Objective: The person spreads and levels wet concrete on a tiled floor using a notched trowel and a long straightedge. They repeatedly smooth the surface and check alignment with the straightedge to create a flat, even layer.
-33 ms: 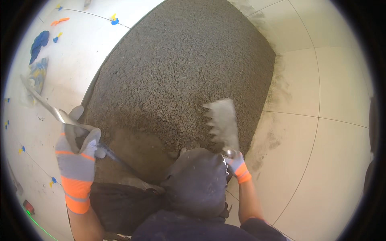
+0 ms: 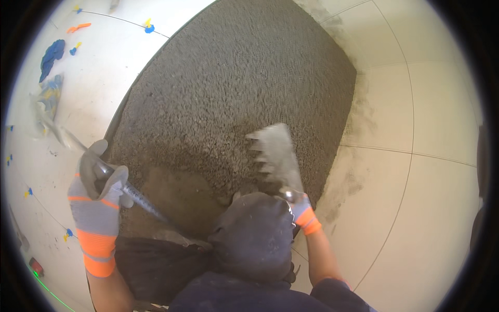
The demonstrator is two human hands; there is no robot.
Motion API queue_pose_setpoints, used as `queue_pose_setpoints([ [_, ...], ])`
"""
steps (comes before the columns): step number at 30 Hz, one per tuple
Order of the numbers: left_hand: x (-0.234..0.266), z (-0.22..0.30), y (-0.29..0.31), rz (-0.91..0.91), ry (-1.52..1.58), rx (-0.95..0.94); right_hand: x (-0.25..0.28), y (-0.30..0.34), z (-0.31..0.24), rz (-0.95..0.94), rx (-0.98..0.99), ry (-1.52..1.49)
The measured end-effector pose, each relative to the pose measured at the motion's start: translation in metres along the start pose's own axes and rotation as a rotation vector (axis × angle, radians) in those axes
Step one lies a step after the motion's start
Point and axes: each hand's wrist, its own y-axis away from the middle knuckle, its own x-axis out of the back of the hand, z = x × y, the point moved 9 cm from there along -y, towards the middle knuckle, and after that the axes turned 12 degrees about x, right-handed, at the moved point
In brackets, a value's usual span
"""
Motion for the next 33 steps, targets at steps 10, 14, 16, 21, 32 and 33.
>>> queue_pose_setpoints([
  [10, 0.023, -0.019, -0.009, 0.138, 0.238, 0.063, -0.077, -0.035, 0.040, -0.454, -0.571, -0.122],
  [14, 0.028, -0.026, -0.019, 0.139, 0.231, 0.029, -0.046, -0.008, 0.094, -0.272, -0.825, -0.095],
  [16, 0.034, -0.028, -0.021, 0.189, 0.191, 0.002, -0.020, 0.011, 0.125, -0.083, -1.019, -0.090],
  [21, 0.035, -0.028, -0.028, 0.149, 0.097, 0.014, 0.008, 0.009, 0.132, 0.244, -0.978, -0.354],
  [32, 0.019, -0.017, -0.030, 0.162, 0.053, -0.041, -0.056, 0.049, 0.207, 0.316, -1.343, -0.994],
  [33, 0.019, -0.016, -0.031, 0.152, 0.064, -0.050, -0.047, 0.057, 0.227, 0.406, -1.222, -0.928],
])
